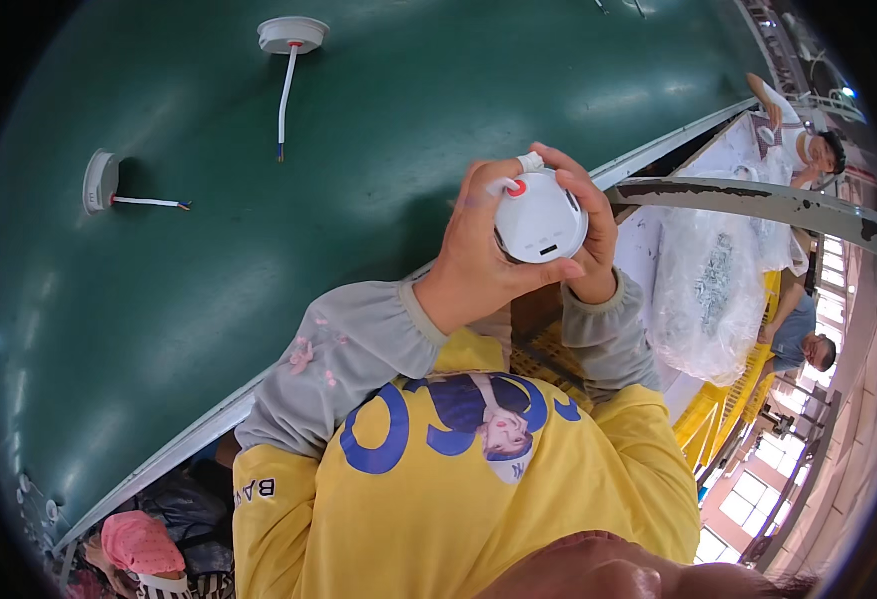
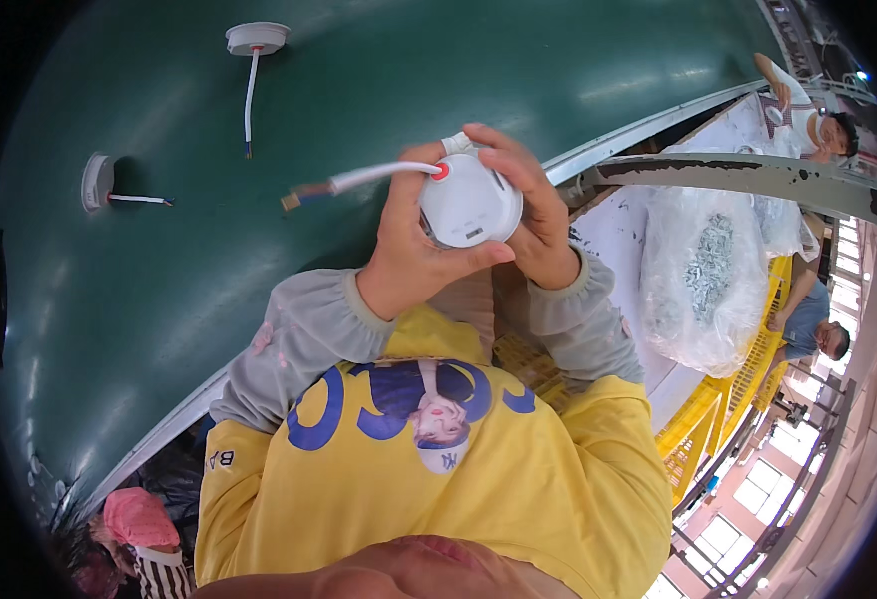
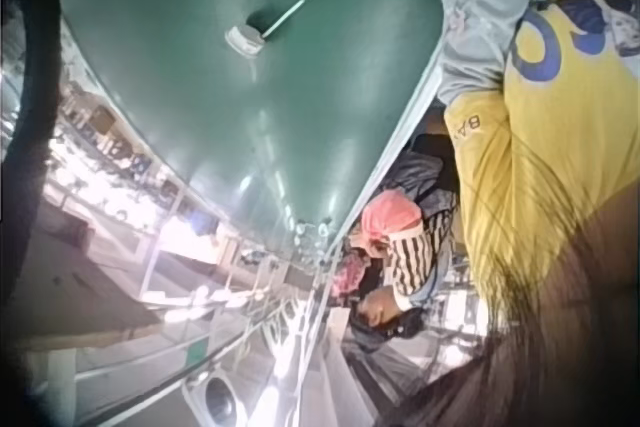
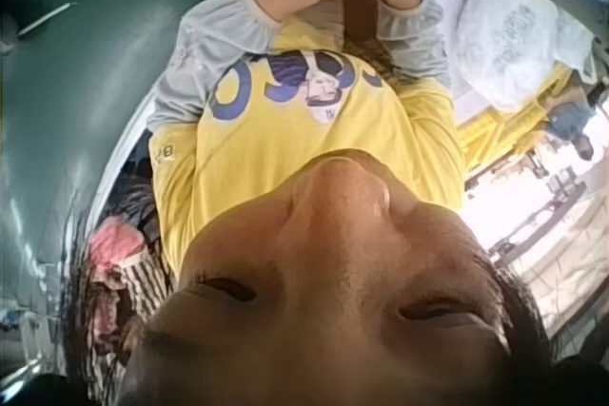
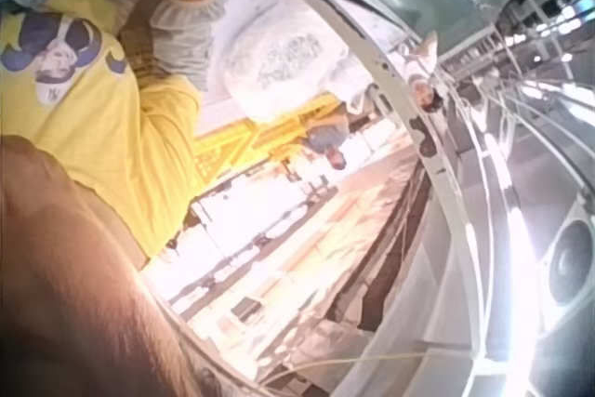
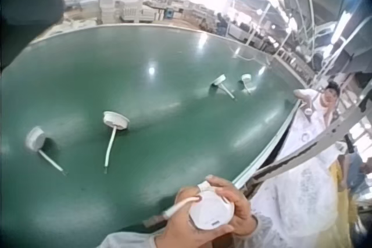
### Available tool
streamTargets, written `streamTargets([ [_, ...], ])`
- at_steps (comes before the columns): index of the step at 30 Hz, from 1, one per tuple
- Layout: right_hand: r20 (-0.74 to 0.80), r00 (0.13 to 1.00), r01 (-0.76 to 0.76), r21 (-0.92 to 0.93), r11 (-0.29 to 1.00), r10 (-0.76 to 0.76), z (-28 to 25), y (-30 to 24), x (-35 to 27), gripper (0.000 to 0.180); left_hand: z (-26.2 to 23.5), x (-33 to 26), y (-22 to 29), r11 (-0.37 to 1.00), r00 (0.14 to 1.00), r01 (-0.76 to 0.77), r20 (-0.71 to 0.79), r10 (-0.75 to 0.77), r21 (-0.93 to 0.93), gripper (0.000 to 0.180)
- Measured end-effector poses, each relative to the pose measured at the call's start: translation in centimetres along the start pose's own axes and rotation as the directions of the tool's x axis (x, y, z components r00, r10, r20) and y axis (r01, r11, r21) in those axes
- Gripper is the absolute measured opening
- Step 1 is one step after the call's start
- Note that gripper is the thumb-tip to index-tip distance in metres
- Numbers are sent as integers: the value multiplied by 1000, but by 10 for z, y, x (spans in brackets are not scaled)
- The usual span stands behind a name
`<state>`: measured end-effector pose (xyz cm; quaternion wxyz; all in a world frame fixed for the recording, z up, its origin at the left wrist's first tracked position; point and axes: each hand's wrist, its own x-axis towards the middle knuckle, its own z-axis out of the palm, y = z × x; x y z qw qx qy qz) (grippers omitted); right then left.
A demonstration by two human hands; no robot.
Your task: The person assembles round LED light fixtures by hand, taking small plastic components and wires from the work table and fitting them onto the light housings.
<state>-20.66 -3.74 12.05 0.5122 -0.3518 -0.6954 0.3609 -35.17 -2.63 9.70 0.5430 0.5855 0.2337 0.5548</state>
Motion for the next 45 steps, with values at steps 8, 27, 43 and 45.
streamTargets([
  [8,54,998,-39,-104,994,45,5,-13,8,43,-10,-4,-2,782,929,370,179,-324,-501,88],
  [27,-14,986,-162,-271,949,165,-10,-1,4,24,-6,-7,-16,522,689,724,446,-572,-450,80],
  [43,141,934,-351,180,919,329,-6,-18,0,32,-9,-9,-14,741,893,449,224,-389,-499,69],
  [45,86,951,-308,129,943,298,5,-25,-2,36,-10,-10,-9,767,897,442,237,-373,-465,77],
])
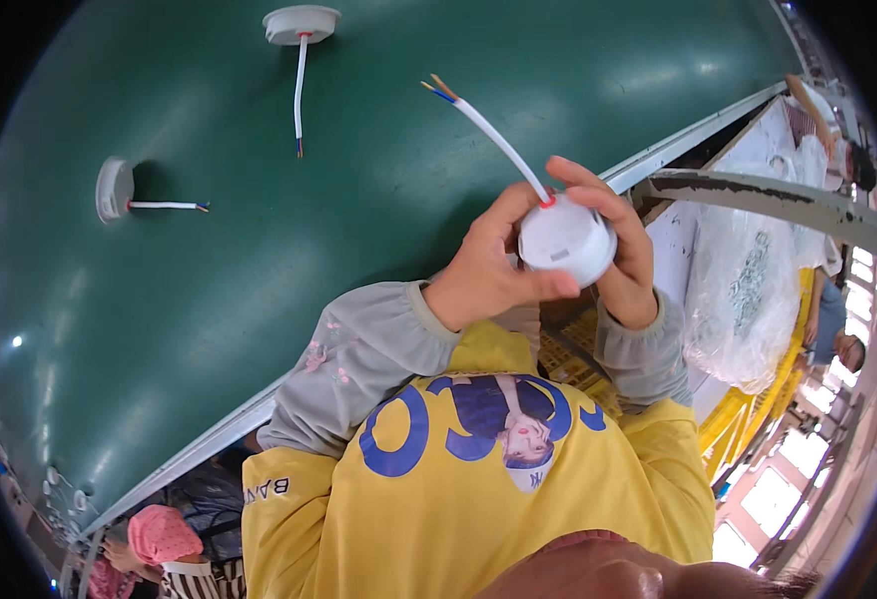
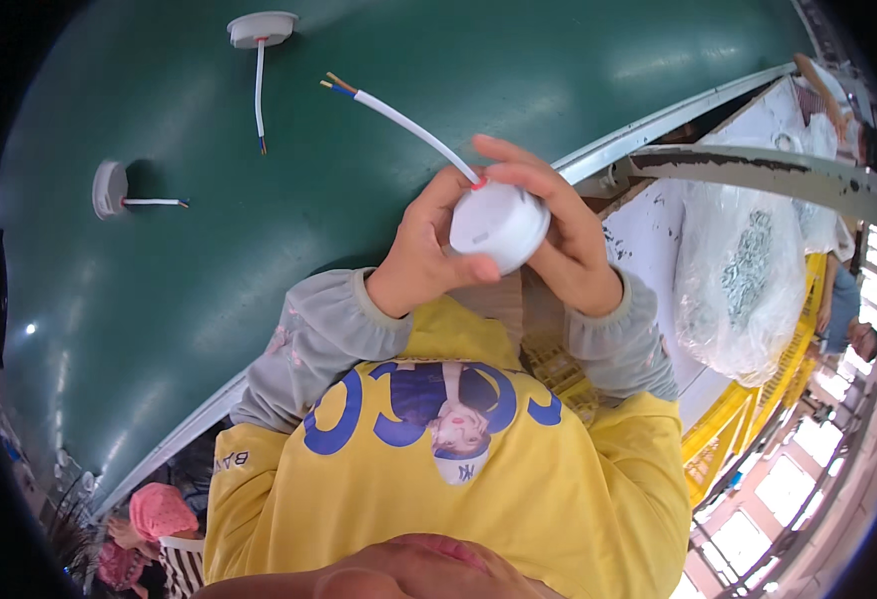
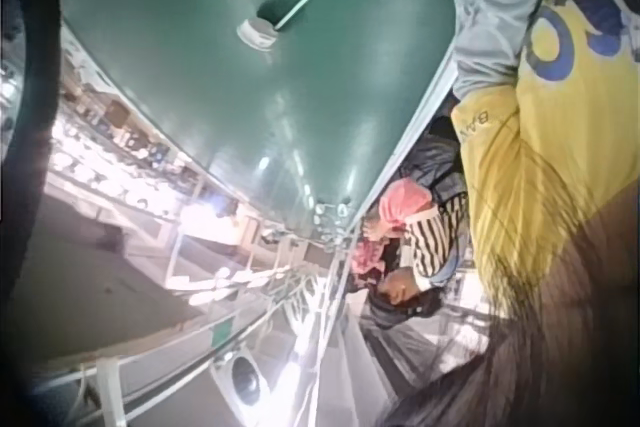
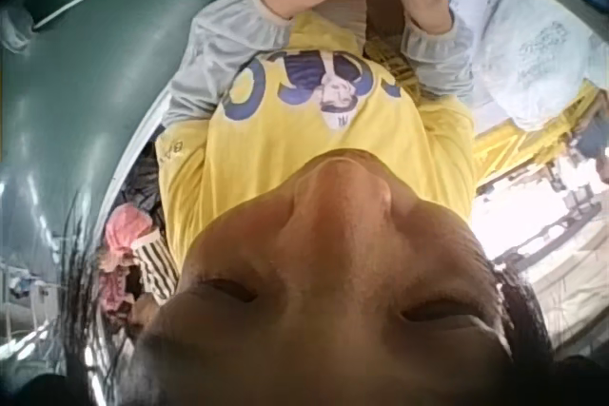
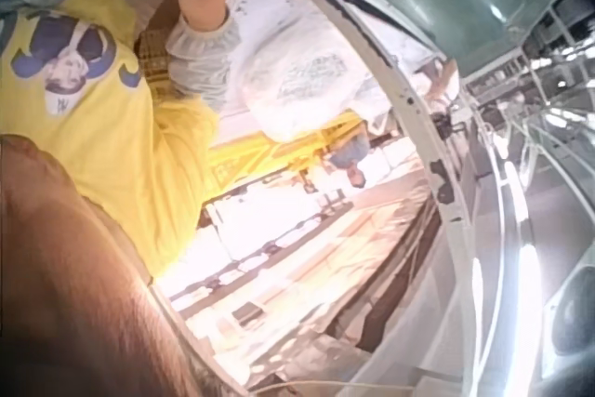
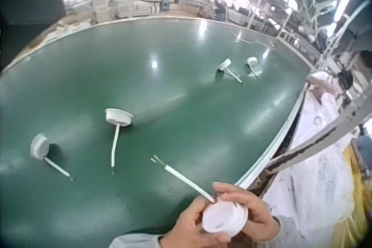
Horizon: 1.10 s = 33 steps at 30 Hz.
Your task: The person assembles round LED light fixtures by hand, taking small plastic components and wires from the work table and fitting them onto the light housings.
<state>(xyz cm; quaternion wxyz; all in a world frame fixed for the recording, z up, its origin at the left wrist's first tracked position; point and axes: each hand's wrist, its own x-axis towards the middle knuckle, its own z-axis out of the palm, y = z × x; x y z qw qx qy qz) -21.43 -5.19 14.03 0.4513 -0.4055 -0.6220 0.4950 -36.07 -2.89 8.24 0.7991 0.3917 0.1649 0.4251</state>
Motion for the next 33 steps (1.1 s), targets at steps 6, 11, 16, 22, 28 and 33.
streamTargets([
  [6,14,981,191,-203,960,-192,-5,11,-14,47,-1,-8,14,972,994,-102,60,91,212,80],
  [11,-64,984,160,-120,980,-168,3,12,-15,46,0,-7,12,931,972,-236,48,232,279,82],
  [16,-76,984,154,-121,981,-164,6,9,-13,44,-1,-8,5,942,975,-222,34,220,252,84],
  [22,-59,987,134,-199,971,-148,4,4,-16,41,-1,-9,0,950,974,-228,44,223,214,86],
  [28,-44,986,150,-219,964,-163,4,4,-14,40,-2,-11,1,962,980,-198,37,194,188,84],
  [33,-53,986,141,-254,957,-160,4,5,-14,39,0,-11,3,970,985,-174,31,171,171,81],
])
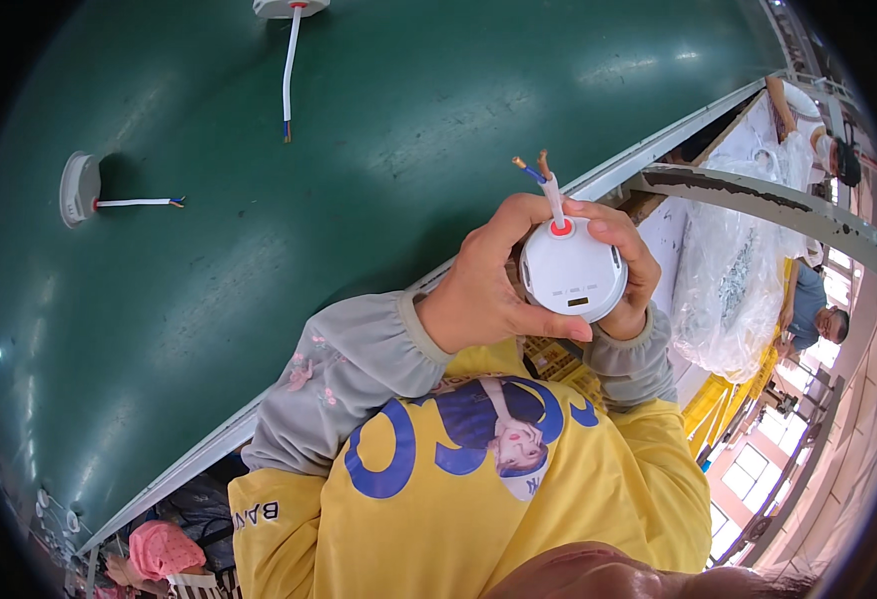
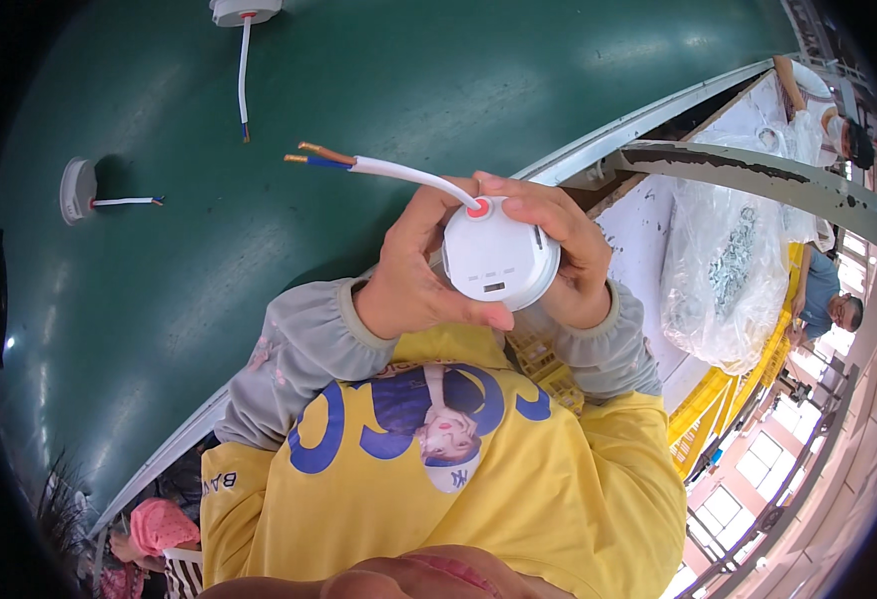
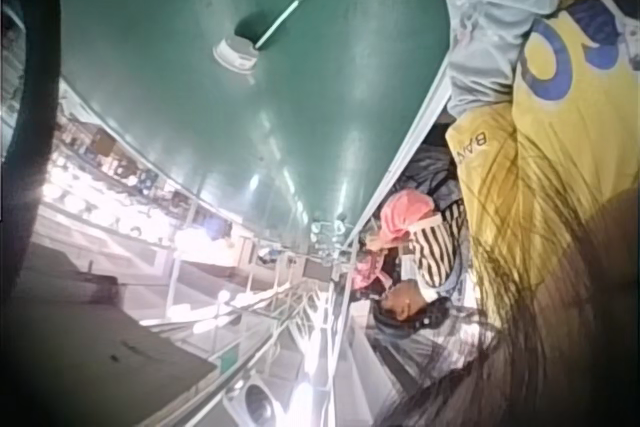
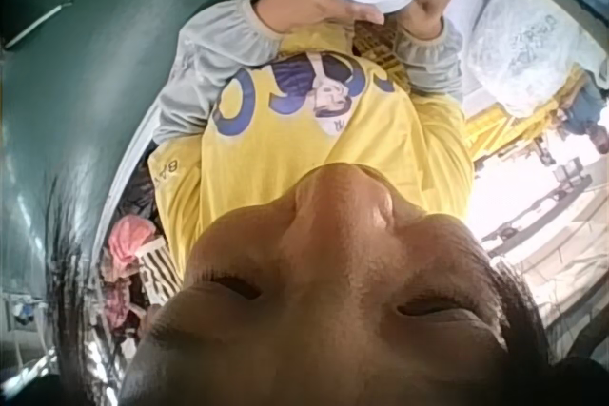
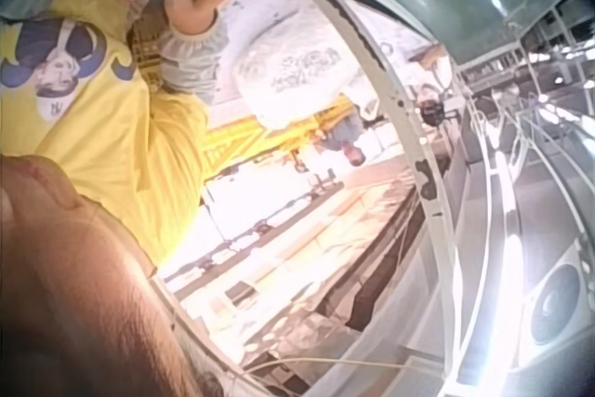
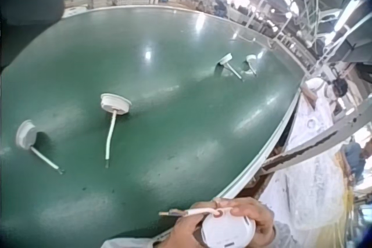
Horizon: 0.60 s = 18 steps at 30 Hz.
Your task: The person assembles round LED light fixtures by hand, taking small plastic components and wires from the work table and fitting them onto the light housings.
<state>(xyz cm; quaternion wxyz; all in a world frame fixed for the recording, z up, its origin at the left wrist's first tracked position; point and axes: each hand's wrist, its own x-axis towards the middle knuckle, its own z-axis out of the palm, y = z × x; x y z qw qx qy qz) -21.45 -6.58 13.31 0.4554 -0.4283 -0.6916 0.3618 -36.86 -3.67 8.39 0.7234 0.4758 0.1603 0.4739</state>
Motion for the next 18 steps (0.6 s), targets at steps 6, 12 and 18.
streamTargets([
  [6,35,999,-19,32,999,18,-2,1,1,36,1,-1,1,1000,1000,23,-1,-23,-17,78],
  [12,55,998,4,48,999,-6,-2,2,0,39,1,-2,2,999,998,-52,-25,52,0,77],
  [18,131,991,57,-263,963,-23,-10,-11,17,43,-10,1,8,981,987,158,36,-154,-116,70],
])
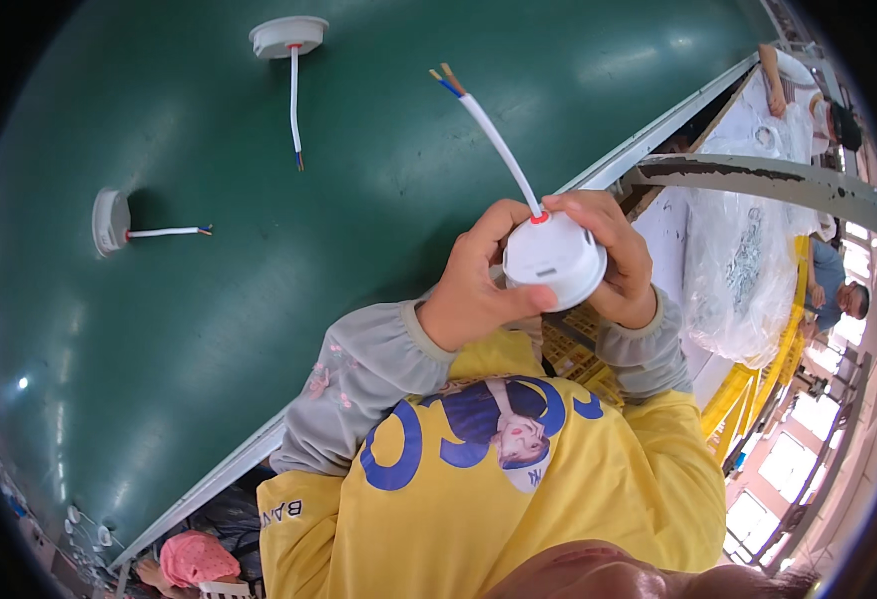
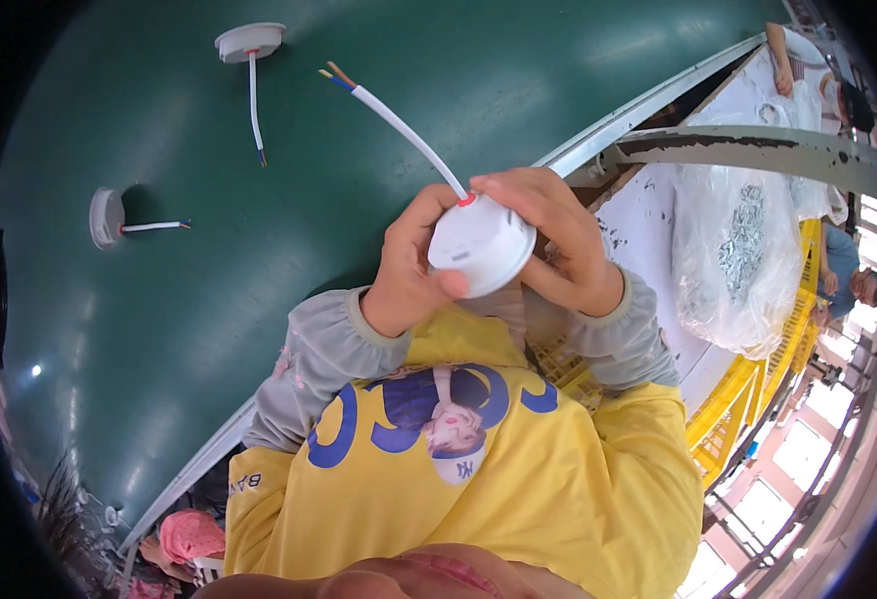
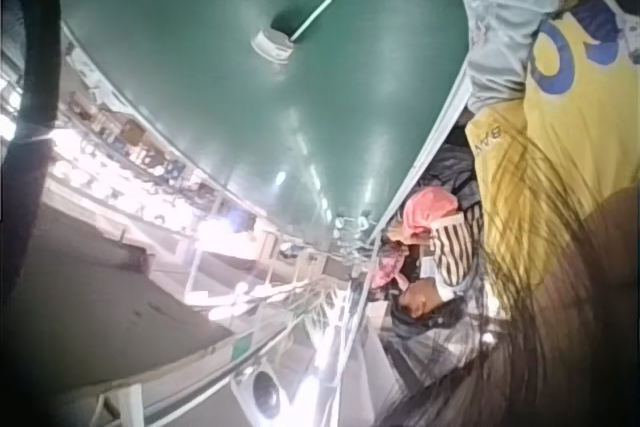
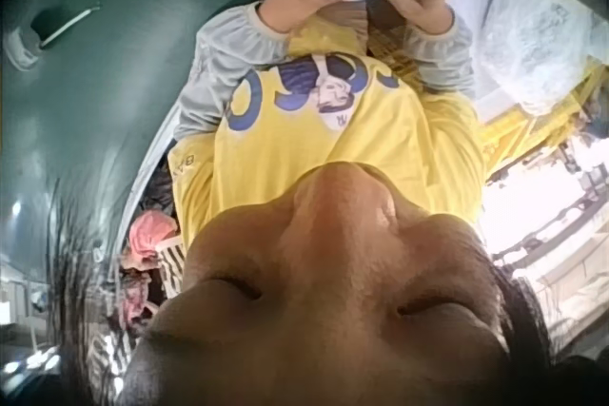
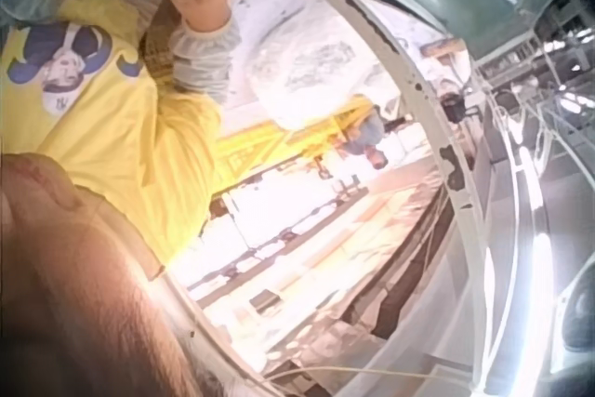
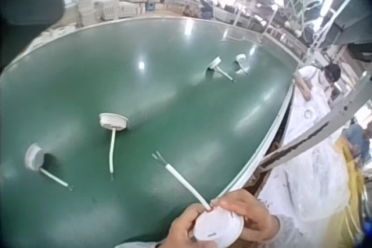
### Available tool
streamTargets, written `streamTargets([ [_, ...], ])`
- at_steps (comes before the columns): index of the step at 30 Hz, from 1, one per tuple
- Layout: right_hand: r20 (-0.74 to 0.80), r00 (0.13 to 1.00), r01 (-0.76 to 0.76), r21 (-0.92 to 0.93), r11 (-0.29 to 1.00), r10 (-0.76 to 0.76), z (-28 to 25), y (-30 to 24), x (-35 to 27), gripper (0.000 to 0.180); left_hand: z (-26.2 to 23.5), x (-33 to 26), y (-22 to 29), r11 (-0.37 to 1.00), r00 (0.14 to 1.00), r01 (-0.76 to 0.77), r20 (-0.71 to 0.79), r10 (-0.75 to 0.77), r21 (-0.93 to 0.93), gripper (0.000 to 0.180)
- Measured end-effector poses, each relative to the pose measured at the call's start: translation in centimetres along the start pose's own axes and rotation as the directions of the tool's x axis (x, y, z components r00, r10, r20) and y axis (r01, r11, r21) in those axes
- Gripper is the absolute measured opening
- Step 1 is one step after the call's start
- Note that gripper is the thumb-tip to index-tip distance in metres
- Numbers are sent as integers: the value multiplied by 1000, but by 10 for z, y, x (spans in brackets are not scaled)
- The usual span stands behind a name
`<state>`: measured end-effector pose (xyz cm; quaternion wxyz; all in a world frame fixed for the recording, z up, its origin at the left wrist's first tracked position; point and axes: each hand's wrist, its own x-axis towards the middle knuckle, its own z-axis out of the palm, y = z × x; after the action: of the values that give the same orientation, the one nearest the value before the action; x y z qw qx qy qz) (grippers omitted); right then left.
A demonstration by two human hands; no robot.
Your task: The person assembles round LED light fixtures by hand, taking small plastic components and wires from the work table and fitting them onto the light housings.
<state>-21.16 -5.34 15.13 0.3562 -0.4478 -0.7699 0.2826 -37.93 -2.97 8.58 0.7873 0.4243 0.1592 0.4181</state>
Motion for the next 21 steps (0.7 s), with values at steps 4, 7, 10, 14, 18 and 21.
streamTargets([
  [4,-13,993,-119,25,993,119,-13,1,-8,30,-3,0,5,993,990,112,81,-114,28,74],
  [7,-185,914,-253,438,863,362,-9,13,-16,24,4,2,2,994,998,-2,-55,-4,-108,70],
  [10,-105,869,-297,671,680,483,-15,16,-13,26,11,8,5,946,945,-257,-155,289,197,79],
  [14,-36,879,-259,801,540,475,-14,1,-11,30,29,16,13,901,962,-234,-47,269,366,62],
  [18,14,901,-262,814,518,434,-16,-5,-13,33,41,18,23,970,965,-25,-247,86,240,38],
  [21,-7,891,-298,747,595,454,-23,-11,-17,33,43,22,26,968,968,-38,-230,96,247,29],
])
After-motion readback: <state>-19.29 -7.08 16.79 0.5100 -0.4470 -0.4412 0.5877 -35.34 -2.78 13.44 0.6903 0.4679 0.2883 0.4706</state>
